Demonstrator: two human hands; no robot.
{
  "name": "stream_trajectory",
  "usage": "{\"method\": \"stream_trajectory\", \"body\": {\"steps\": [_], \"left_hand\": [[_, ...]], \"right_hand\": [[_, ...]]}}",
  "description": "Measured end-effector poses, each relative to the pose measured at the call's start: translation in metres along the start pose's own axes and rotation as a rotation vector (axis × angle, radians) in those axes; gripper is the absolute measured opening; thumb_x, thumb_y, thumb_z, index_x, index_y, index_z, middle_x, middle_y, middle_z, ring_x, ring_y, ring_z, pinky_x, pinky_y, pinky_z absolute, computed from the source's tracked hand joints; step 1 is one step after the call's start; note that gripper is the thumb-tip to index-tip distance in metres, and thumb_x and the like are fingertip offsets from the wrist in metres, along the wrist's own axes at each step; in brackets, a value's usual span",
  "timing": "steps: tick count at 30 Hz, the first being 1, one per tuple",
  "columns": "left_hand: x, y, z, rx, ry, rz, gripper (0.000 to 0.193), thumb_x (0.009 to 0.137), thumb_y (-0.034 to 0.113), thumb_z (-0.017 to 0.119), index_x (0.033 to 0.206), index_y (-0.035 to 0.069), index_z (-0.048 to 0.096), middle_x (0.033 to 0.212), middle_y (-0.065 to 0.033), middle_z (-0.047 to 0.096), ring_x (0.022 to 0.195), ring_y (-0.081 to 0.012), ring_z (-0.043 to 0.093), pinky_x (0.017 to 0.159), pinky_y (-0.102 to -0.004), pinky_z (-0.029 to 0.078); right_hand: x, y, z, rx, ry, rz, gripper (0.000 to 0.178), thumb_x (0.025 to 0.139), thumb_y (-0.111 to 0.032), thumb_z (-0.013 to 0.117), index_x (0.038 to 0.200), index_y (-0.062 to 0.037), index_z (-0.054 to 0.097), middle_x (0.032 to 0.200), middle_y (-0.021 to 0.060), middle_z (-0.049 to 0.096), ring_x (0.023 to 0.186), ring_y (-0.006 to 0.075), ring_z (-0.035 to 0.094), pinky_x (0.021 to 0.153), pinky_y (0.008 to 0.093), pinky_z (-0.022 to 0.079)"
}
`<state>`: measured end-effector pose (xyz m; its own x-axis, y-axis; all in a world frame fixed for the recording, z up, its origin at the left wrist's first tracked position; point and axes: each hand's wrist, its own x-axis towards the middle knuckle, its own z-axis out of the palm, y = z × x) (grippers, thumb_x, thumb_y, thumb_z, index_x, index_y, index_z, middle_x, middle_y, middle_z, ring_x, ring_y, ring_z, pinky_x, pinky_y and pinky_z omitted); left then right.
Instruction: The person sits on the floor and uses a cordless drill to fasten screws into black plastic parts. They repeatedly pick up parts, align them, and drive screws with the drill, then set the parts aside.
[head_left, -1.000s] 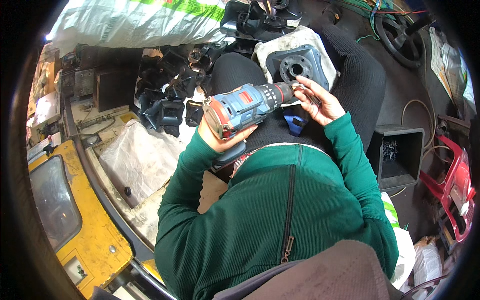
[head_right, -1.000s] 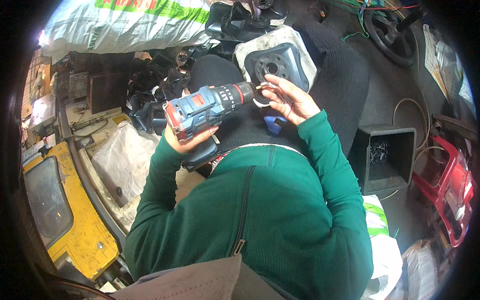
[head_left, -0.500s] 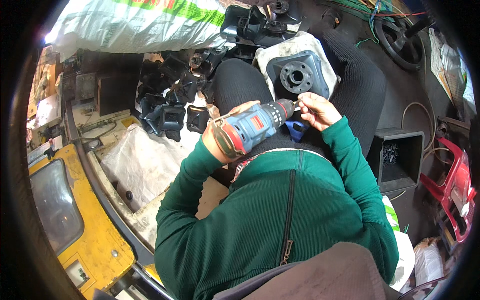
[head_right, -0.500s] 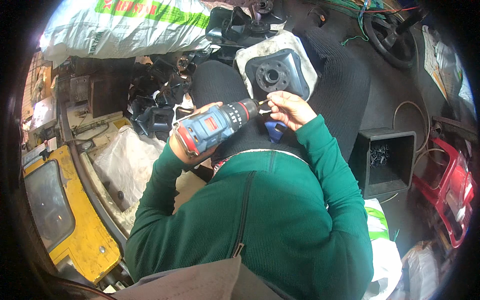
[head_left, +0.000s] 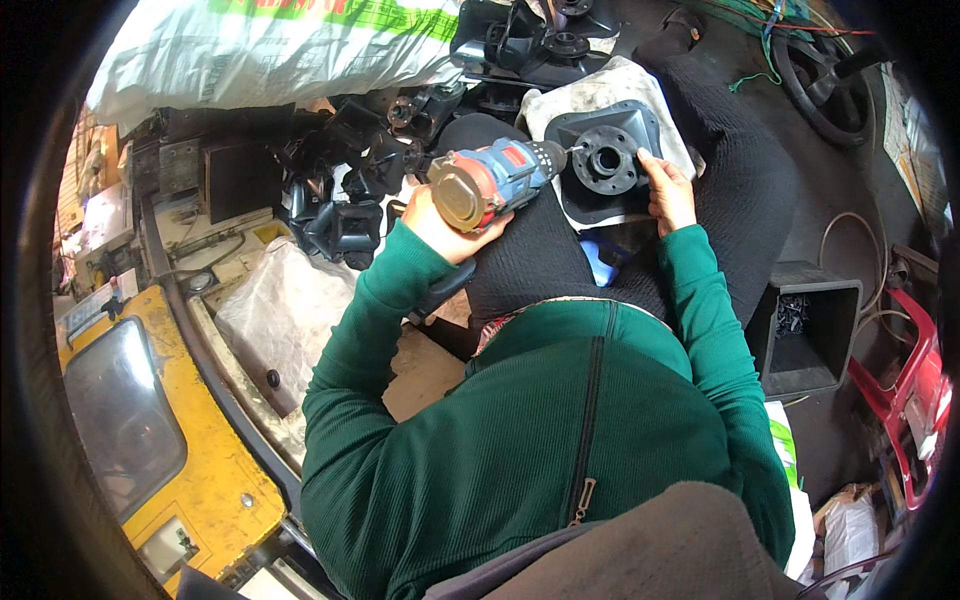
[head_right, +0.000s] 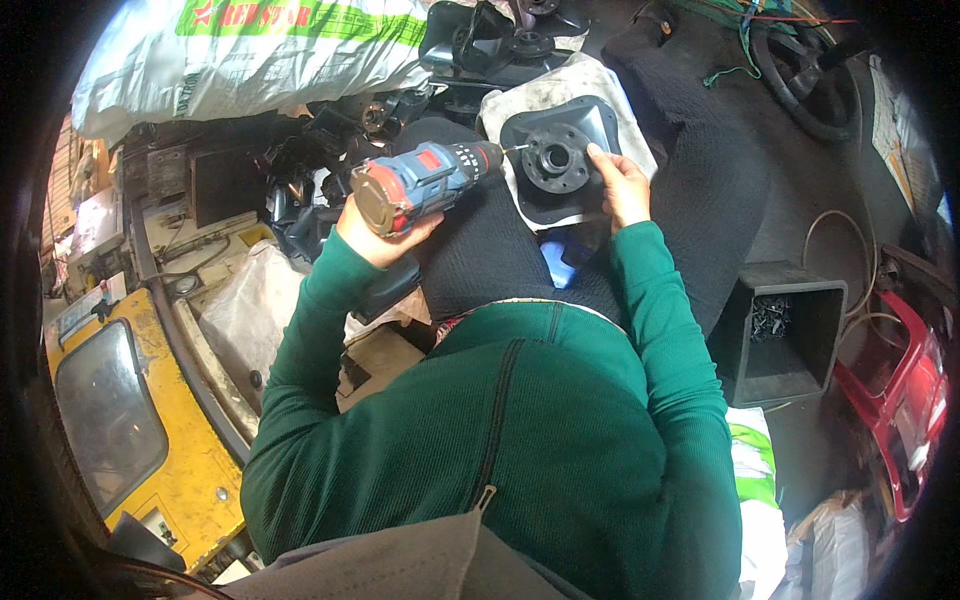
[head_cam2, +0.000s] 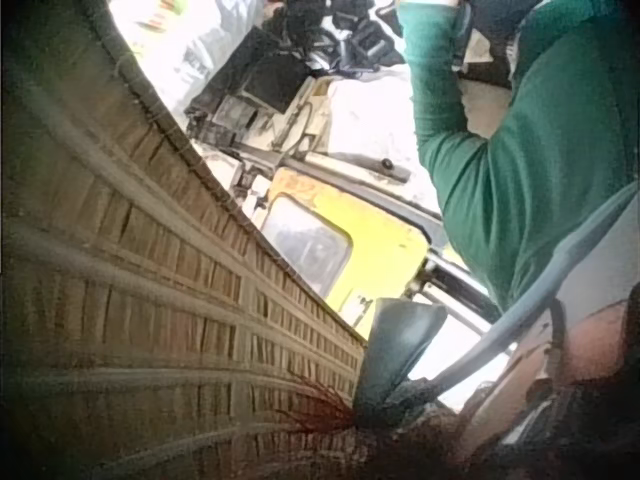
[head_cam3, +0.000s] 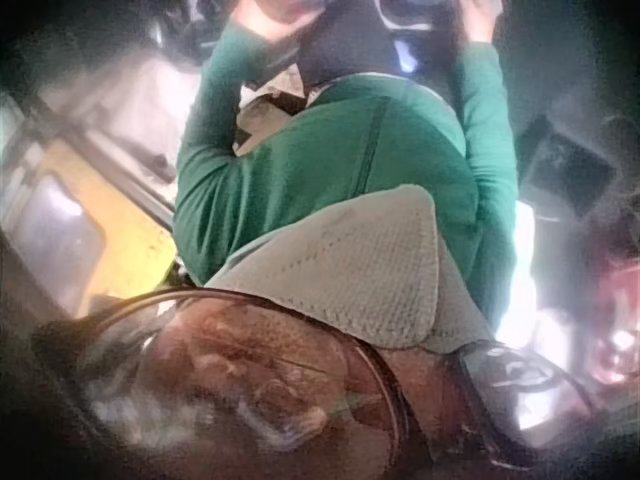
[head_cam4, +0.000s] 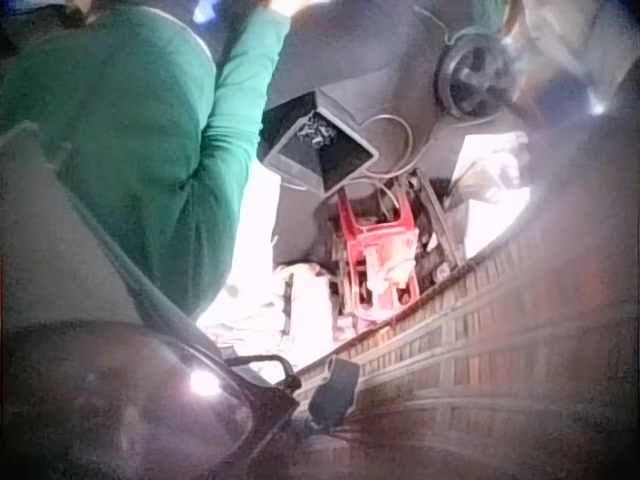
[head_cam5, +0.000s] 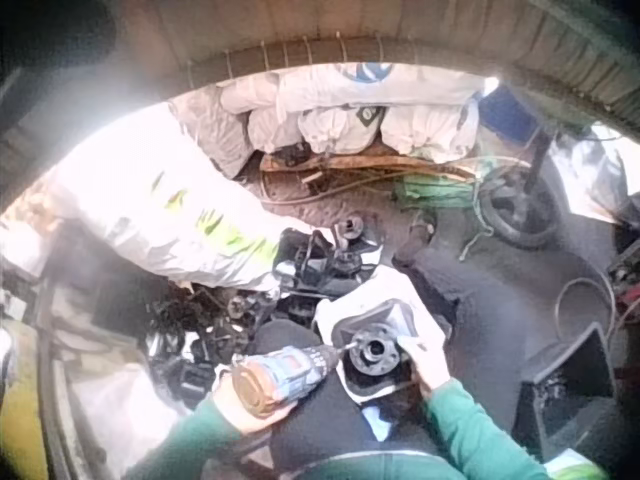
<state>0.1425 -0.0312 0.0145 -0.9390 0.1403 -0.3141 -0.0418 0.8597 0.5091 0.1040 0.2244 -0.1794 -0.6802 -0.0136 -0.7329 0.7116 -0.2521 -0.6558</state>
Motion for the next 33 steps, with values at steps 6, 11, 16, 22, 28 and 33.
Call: {"method": "stream_trajectory", "body": {"steps": [6, 11, 16, 22, 28, 33], "left_hand": [[0.024, -0.001, 0.007, 0.03, -0.112, -0.061, 0.044, 0.068, 0.026, 0.076, 0.1, 0.0, 0.059, 0.093, -0.0142, 0.065, 0.087, -0.0256, 0.065, 0.078, -0.0331, 0.051], [0.046, -0.001, 0.008, 0.167, -0.174, 0.034, 0.041, 0.071, 0.031, 0.072, 0.1, 0.003, 0.061, 0.09, -0.0141, 0.065, 0.083, -0.0274, 0.065, 0.077, -0.0342, 0.052], [0.071, 0.014, -0.002, 0.311, -0.299, -0.034, 0.044, 0.069, 0.039, 0.07, 0.098, 0.006, 0.063, 0.09, -0.0143, 0.066, 0.085, -0.0286, 0.064, 0.076, -0.0356, 0.052], [0.086, 0.032, -0.008, 0.424, -0.406, 0.027, 0.048, 0.072, 0.047, 0.065, 0.099, 0.008, 0.063, 0.09, -0.0128, 0.066, 0.083, -0.0291, 0.064, 0.073, -0.037, 0.052], [0.094, 0.02, -0.002, 0.338, -0.429, 0.039, 0.042, 0.069, 0.04, 0.069, 0.096, 0.008, 0.063, 0.084, -0.0122, 0.066, 0.078, -0.0279, 0.065, 0.069, -0.0369, 0.052], [0.093, 0.006, 0.006, 0.247, -0.438, 0.057, 0.037, 0.065, 0.03, 0.071, 0.094, 0.008, 0.064, 0.08, -0.0111, 0.066, 0.073, -0.0283, 0.065, 0.066, -0.0371, 0.053]], "right_hand": [[0.006, 0.002, 0.01, -0.078, -0.041, -0.077, 0.033, 0.073, -0.036, 0.075, 0.081, -0.0062, 0.063, 0.065, -0.0045, 0.054, 0.052, 0.0032, 0.044, 0.043, 0.0184, 0.031], [0.019, 0.011, 0.005, -0.191, -0.027, -0.16, 0.027, 0.077, -0.029, 0.073, 0.076, -0.0053, 0.061, 0.062, -0.0044, 0.052, 0.051, 0.0049, 0.046, 0.044, 0.0198, 0.036], [0.015, 0.009, 0.014, -0.086, 0.005, -0.136, 0.027, 0.078, -0.027, 0.071, 0.073, -0.0036, 0.058, 0.059, -0.0039, 0.049, 0.049, 0.0045, 0.046, 0.043, 0.021, 0.043], [0.016, 0.011, 0.018, 0.015, -0.002, -0.143, 0.026, 0.079, -0.023, 0.071, 0.073, -0.0021, 0.057, 0.058, -0.0041, 0.047, 0.049, 0.004, 0.046, 0.044, 0.021, 0.047], [0.016, 0.015, 0.018, 0.1, -0.008, -0.084, 0.024, 0.08, -0.022, 0.07, 0.074, -0.0027, 0.056, 0.059, -0.0037, 0.048, 0.05, 0.0038, 0.046, 0.043, 0.0205, 0.045], [0.012, 0.009, 0.018, 0.129, -0.013, -0.038, 0.023, 0.08, -0.021, 0.07, 0.074, -0.0033, 0.055, 0.06, -0.0045, 0.047, 0.05, 0.0035, 0.044, 0.043, 0.02, 0.044]]}}
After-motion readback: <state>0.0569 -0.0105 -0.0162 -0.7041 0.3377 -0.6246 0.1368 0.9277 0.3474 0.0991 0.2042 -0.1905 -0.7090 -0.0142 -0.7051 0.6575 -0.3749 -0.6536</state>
